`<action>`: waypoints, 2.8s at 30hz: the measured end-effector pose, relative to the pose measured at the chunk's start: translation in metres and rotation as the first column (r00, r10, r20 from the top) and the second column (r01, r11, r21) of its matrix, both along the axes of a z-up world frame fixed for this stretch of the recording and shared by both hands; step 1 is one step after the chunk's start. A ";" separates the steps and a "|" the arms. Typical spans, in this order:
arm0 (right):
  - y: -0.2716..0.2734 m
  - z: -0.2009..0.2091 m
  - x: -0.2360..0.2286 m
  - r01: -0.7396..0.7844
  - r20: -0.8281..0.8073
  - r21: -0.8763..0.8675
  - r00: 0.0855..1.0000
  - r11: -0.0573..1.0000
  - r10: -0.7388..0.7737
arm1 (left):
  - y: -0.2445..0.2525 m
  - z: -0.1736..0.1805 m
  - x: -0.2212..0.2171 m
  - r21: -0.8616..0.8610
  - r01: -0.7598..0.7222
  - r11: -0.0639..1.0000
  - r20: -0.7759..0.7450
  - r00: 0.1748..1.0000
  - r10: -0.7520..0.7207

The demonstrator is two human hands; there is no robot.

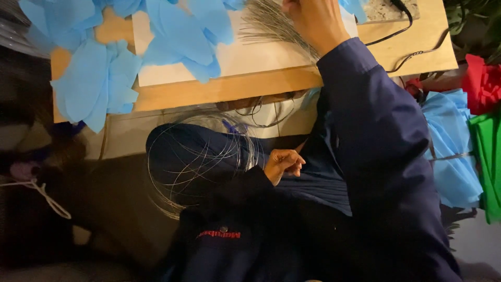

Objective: Cutting and shaping wire segments from a coil to prepare them for a frame.

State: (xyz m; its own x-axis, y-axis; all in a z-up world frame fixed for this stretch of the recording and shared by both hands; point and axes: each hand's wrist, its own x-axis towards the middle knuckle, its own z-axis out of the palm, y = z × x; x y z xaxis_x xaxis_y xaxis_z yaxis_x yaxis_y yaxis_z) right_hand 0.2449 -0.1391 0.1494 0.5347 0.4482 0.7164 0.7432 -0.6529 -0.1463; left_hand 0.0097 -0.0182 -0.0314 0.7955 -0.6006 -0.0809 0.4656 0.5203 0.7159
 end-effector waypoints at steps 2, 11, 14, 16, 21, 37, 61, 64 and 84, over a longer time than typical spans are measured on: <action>-0.001 0.001 -0.003 -0.001 0.012 -0.003 1.000 1.000 0.001 | 0.000 -0.002 0.000 0.017 0.003 1.000 -0.007 1.000 -0.003; 0.004 -0.004 -0.008 0.413 0.244 -0.227 0.901 0.882 -0.359 | -0.004 -0.008 -0.001 -0.020 -0.017 1.000 -0.017 1.000 0.016; 0.004 -0.004 -0.008 0.393 0.217 -0.227 0.912 0.891 -0.347 | -0.002 -0.003 0.000 -0.029 -0.004 1.000 -0.019 1.000 0.004; 0.005 -0.002 -0.010 0.388 0.265 -0.198 0.905 0.900 -0.332 | -0.003 -0.001 0.000 -0.027 -0.043 0.999 0.025 0.999 0.043; 0.011 0.008 -0.016 0.353 0.222 -0.093 0.919 0.931 -0.327 | -0.004 0.000 0.001 0.057 -0.085 0.995 0.023 0.996 0.084; -0.036 -0.028 -0.212 0.353 -0.723 0.360 0.691 0.863 0.019 | 0.004 0.020 0.042 0.054 -0.421 0.906 -0.183 0.887 0.423; -0.041 -0.064 -0.237 0.421 -0.640 0.479 0.768 0.770 -0.021 | -0.024 0.043 0.026 0.405 -0.589 0.699 0.367 0.805 0.466; -0.023 -0.045 -0.237 0.401 -0.580 0.402 0.807 0.823 -0.110 | -0.035 0.042 0.018 0.468 -0.699 0.541 0.590 0.702 0.398; -0.022 -0.080 -0.221 0.561 -0.715 0.440 0.691 0.701 -0.105 | -0.032 0.065 0.019 0.335 -0.850 0.406 0.805 0.482 0.344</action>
State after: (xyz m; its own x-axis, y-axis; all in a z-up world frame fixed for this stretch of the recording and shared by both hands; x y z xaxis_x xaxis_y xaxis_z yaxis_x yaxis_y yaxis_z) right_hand 0.0237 -0.1608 0.0696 0.9470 -0.2477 0.2045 0.0808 -0.4326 -0.8979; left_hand 0.0283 -0.0499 0.0335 0.9114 0.0981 0.3998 -0.3693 -0.2341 0.8993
